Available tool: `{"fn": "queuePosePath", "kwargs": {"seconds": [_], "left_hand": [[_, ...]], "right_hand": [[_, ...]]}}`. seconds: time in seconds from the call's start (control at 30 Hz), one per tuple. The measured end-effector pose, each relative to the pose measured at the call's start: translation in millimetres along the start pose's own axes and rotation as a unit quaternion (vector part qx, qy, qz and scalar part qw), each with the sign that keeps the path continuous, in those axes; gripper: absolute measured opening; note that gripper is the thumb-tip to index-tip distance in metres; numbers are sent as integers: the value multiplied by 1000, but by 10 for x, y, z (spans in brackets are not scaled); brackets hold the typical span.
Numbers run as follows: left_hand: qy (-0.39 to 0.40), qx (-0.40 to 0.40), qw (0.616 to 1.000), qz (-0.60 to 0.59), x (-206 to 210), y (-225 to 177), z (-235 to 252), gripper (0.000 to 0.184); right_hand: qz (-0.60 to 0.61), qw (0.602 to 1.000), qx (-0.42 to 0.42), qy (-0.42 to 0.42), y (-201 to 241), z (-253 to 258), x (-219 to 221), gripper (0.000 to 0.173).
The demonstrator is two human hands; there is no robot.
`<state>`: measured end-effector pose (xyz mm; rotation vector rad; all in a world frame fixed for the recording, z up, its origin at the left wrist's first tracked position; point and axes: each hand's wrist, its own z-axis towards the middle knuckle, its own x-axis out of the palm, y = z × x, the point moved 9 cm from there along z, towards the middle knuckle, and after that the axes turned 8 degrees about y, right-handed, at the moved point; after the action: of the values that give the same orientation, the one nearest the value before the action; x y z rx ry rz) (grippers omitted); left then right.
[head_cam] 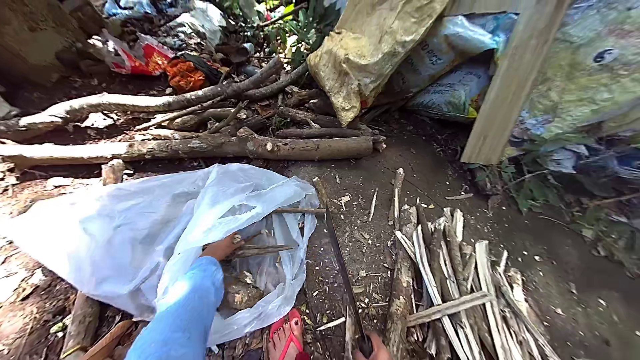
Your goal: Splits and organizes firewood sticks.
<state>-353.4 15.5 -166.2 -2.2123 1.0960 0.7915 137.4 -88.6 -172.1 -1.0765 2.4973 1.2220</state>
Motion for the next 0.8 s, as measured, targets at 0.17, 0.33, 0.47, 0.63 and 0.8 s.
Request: {"fn": "queuePosePath", "kwargs": {"seconds": [0.17, 0.33, 0.47, 0.63, 0.8], "left_hand": [[-125, 64, 989, -41, -436, -440, -887, 48], [-286, 419, 851, -135, -920, -1580, -2151, 26], [-243, 516, 765, -299, -1151, -2380, -2336, 21], [-111, 495, 780, -367, -995, -3368, -1941, 16], [-30, 528, 774, -350, -952, -3969, -2147, 18]], "right_hand": [[33, 998, 27, -35, -94, -34, -243, 47], [101, 991, 9, -92, -100, -101, -456, 45], [154, 980, -7, -126, -175, -160, -645, 43], [161, 976, -6, -145, -19, -490, -958, 40], [188, 965, -43, -178, 123, -731, -1188, 40]]}}
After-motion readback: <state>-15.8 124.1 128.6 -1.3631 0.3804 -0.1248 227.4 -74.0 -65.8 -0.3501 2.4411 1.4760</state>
